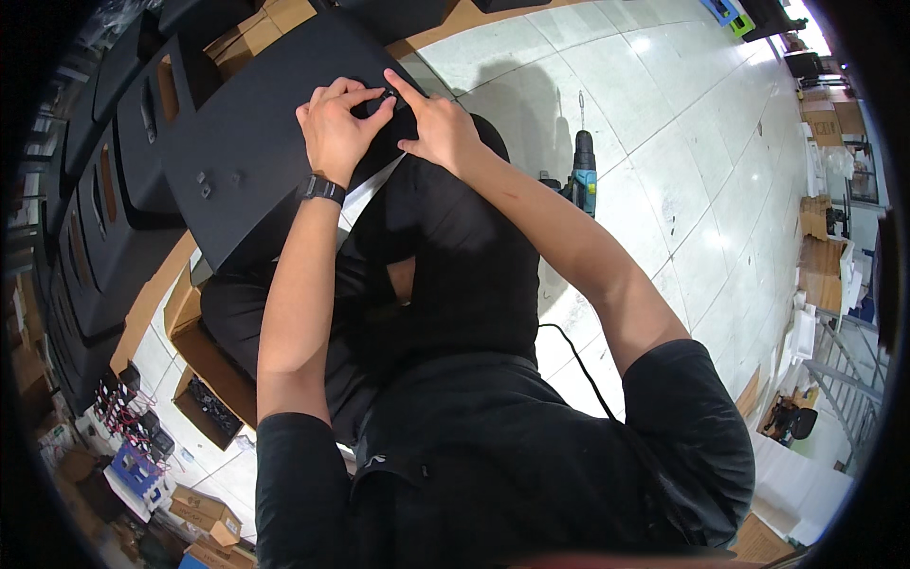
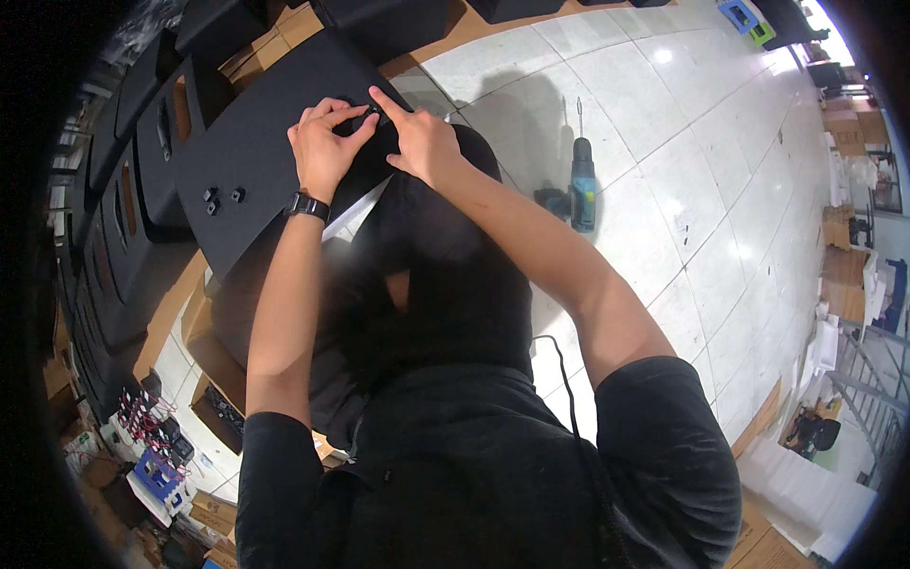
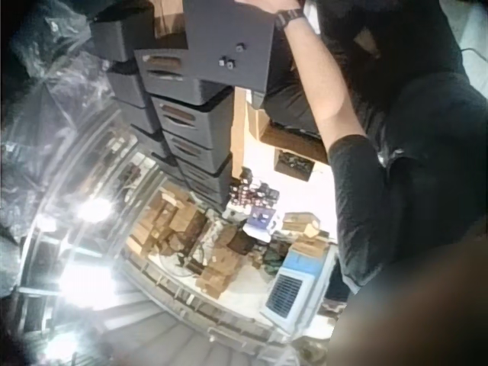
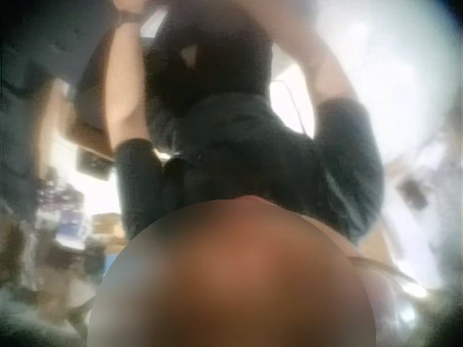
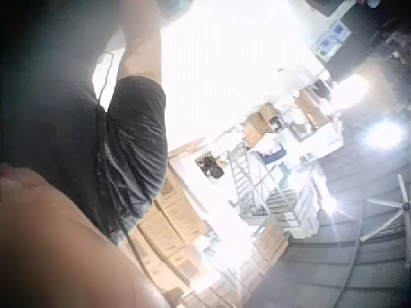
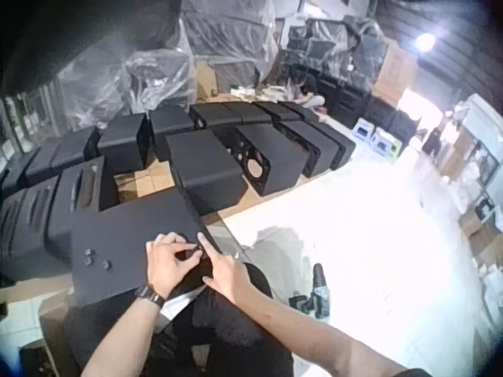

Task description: The person assembles a black speaker by attaching a handle and securing it with screws using a cordless drill. The person then attaches a foam cover to the speaker.

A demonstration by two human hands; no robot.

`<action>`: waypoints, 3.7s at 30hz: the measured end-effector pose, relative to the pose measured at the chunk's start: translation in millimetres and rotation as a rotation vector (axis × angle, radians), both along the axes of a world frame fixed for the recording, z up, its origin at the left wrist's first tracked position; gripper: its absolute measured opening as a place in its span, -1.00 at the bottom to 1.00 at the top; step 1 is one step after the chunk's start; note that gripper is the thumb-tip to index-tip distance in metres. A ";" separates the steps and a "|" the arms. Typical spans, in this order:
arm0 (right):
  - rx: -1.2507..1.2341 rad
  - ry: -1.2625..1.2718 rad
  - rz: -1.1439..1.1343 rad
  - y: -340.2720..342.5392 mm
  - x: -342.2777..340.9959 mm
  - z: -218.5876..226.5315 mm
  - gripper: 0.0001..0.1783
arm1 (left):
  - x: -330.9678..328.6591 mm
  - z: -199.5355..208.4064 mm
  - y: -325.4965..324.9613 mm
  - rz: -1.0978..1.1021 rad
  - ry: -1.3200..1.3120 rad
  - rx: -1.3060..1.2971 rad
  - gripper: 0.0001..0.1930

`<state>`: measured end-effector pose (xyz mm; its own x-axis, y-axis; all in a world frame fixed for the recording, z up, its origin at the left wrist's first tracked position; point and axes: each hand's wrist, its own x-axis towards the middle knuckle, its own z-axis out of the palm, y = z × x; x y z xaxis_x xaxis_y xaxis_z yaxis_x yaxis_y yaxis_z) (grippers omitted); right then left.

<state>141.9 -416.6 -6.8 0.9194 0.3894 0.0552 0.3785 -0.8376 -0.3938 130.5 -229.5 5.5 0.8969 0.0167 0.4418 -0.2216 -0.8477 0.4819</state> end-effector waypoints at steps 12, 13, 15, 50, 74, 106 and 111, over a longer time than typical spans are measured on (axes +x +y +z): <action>-0.048 0.053 -0.054 8.1 -4.2 12.1 0.31 | 0.5 -4.8 3.8 -0.021 -0.014 -0.038 -0.70; -0.057 0.036 -0.059 8.8 -3.3 12.6 0.30 | 1.6 -4.5 4.7 -0.027 -0.014 -0.035 -0.70; -0.054 0.004 -0.062 9.7 -5.0 5.9 0.32 | 2.3 -4.7 5.0 -0.033 0.000 -0.040 -0.70; 0.002 -0.034 -0.106 14.5 -10.2 3.8 0.31 | -1.0 30.2 50.6 -0.526 -0.003 0.782 -0.18; 0.090 -0.128 -0.044 8.2 -7.6 -6.7 0.28 | -12.9 22.1 43.1 -0.436 0.011 0.723 -0.02; -0.054 -0.031 -0.066 12.3 -7.8 3.4 0.30 | 18.5 1.1 22.0 -0.192 0.018 -0.010 -0.70; -0.035 -0.035 -0.058 9.6 -5.4 -0.4 0.33 | 20.7 -6.1 19.6 -0.167 0.034 -0.037 -0.66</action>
<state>136.4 -406.9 -7.2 0.9383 0.3375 0.0751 0.3417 -0.8718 -0.3510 151.2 -209.8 -0.6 0.9032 -0.1180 0.4127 -0.3406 -0.7822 0.5217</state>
